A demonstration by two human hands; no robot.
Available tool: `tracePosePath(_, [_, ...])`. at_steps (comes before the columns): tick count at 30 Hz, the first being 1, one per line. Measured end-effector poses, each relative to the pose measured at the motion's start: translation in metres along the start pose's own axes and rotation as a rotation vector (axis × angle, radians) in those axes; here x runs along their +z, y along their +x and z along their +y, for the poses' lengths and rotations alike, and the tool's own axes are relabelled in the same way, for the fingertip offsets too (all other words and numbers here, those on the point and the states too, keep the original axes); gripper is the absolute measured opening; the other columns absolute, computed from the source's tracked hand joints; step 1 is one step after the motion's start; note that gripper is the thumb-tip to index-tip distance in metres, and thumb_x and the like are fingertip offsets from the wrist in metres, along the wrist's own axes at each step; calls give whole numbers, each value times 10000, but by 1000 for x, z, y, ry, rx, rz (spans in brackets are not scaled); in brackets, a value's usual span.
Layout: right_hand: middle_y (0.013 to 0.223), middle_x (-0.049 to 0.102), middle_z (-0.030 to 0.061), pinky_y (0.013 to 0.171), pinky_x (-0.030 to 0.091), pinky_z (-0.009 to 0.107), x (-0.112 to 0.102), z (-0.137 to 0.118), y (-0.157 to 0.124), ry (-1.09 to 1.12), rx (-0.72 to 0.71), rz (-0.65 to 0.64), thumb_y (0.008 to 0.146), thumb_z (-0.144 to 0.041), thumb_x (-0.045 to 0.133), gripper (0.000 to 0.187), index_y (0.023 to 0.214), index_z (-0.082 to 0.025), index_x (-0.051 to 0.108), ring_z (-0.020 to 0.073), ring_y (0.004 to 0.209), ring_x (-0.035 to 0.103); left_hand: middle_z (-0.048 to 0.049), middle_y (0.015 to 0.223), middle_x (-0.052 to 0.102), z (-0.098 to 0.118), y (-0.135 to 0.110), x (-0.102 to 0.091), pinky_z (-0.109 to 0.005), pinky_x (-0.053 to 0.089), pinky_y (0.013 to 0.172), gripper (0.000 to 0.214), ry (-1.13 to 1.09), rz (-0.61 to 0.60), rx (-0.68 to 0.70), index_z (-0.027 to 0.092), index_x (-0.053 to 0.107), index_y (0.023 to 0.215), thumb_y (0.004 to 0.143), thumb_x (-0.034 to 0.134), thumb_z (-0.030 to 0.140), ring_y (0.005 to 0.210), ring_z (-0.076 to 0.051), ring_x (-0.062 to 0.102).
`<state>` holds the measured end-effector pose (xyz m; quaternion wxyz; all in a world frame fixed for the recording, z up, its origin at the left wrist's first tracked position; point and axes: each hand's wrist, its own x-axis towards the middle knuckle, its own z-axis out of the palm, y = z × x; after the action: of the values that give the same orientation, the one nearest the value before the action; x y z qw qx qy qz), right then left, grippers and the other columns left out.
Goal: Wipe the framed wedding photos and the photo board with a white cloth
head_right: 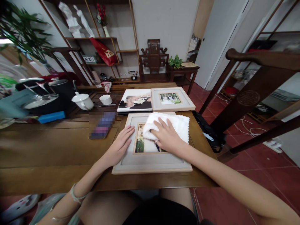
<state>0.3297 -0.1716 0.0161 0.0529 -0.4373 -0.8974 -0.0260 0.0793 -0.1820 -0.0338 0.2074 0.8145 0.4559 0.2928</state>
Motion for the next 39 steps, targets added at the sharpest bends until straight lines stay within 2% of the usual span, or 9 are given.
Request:
tracePosePath(4, [1424,430,208,1059,275,604,-5,-8,20,-22,-71,-35,796,-133,566,411,1205,-129,608,411,1372,278,-119,1496,390,-1,0,1,-518,197,1183,447,-27,23,-2,181,410,1414,990,311,278,1436,-239,251])
tracePosePath(11, [1208,570,273,799,510,541,-28,-83,16,-107,-183,-152,780,-170,562,290,1031,-78,675,429,1131,528,-123,1515,358,-16,-3,5,-529,213,1172,505,-88,31,65,213,372,1442,947,422,301,1433,-277,253])
tracePosePath(15, [1239,564,281,798,518,556,-30,-108,-1,-121,-256,-185,811,-201,583,297,1074,-88,661,434,1138,539,-113,1482,411,-22,-1,8,-515,228,1170,448,-70,93,52,207,420,1410,971,340,254,1419,-252,291])
tracePosePath(18, [1342,503,264,884,466,614,-21,-115,-23,-106,-370,-65,910,-214,494,252,1073,-139,670,423,1217,495,-127,1464,433,-18,0,8,-509,227,1174,442,-44,91,40,185,436,1397,978,303,234,1413,-241,305])
tracePosePath(21, [1352,507,232,945,423,614,-12,-109,-45,-24,-436,64,966,-237,427,272,999,-185,692,394,1240,489,-130,1482,408,-12,0,6,-502,220,1180,447,-45,65,27,171,420,1407,982,296,232,1424,-231,282])
tracePosePath(25, [1444,423,182,1028,352,589,-9,-80,-56,142,-434,5,885,-235,563,214,1072,-259,665,378,1329,387,-140,1486,400,-7,0,4,-492,221,1183,450,-20,48,19,141,424,1403,986,297,254,1431,-232,265])
tracePosePath(33, [1434,416,215,1085,270,552,-6,5,-39,-32,-136,-39,725,-78,602,453,1168,-169,625,364,1352,350,-117,1510,375,-7,1,-1,-507,196,1186,455,-30,-12,32,171,408,1422,993,307,285,1443,-241,234])
tracePosePath(36, [1385,469,200,1068,301,534,-11,3,-29,-64,-66,-39,738,-92,574,424,1152,-165,628,353,1325,387,-96,1514,378,-8,1,-5,-512,184,1187,455,-67,-39,47,200,403,1429,992,316,292,1444,-241,232])
tracePosePath(39, [1302,537,191,990,391,519,-18,-33,-18,-32,-109,-58,760,-146,578,382,1138,-171,624,354,1252,463,-88,1515,378,-8,1,-8,-505,173,1192,454,-107,-51,45,206,413,1425,992,321,309,1445,-238,230])
